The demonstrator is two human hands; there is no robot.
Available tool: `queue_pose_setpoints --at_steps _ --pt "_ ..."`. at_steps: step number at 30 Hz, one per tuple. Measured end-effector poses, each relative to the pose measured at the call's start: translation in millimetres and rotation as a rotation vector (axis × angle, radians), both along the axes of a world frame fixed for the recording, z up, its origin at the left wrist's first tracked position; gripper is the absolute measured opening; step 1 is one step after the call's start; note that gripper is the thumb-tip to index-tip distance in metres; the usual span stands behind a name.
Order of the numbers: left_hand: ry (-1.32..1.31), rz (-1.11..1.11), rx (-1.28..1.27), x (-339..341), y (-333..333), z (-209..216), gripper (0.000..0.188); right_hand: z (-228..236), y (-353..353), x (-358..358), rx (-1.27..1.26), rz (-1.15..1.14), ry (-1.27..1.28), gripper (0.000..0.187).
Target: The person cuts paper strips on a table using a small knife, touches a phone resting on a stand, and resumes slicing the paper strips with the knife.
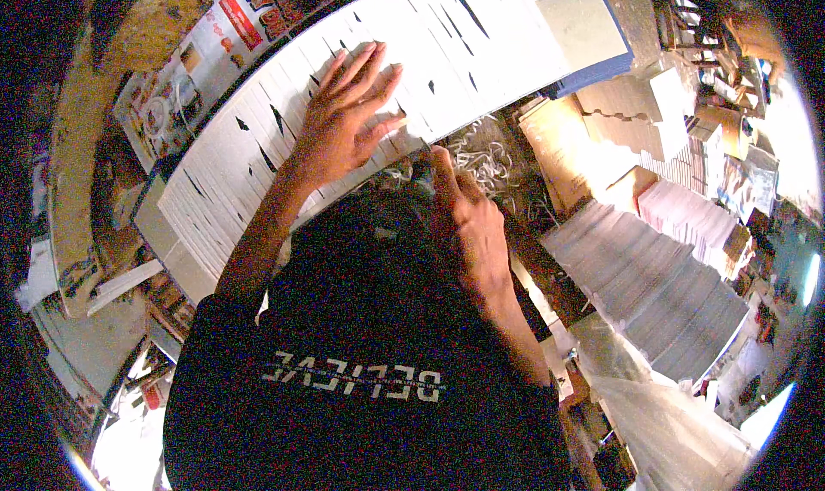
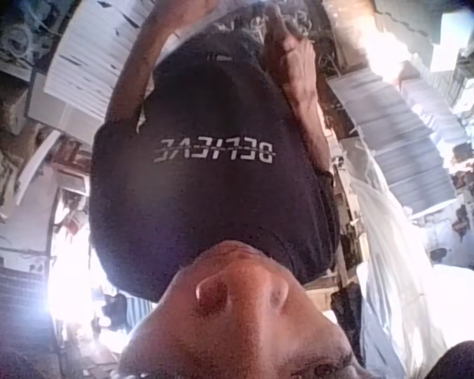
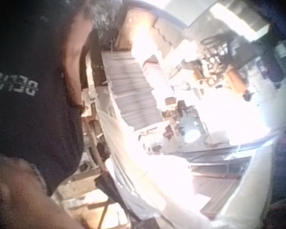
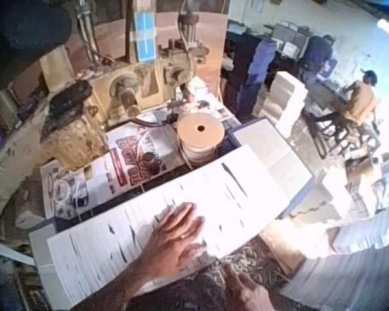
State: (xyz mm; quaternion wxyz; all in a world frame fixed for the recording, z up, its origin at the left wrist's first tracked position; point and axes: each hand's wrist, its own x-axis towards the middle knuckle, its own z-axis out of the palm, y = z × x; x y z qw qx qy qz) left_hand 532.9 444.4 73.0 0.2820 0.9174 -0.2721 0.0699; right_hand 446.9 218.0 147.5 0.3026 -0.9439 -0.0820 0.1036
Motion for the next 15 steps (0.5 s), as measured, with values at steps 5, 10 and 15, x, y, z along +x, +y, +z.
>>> queue_pose_setpoints --at_steps 5,10,15 --pt "-0.028 0.017 0.012 1.3 1.6 -3.6 0.062 25.3 -4.4 -7.2 -0.168 0.029 0.141 0.049" --pt "-0.032 0.004 0.015 2.3 -0.9 -0.6 0.059 31.8 3.4 8.9 -0.239 0.019 0.229 0.047" --pt "-0.021 -0.005 0.004 2.7 -1.4 0.0 0.06 36.3 -10.1 -5.7 -0.239 0.045 0.197 0.036"
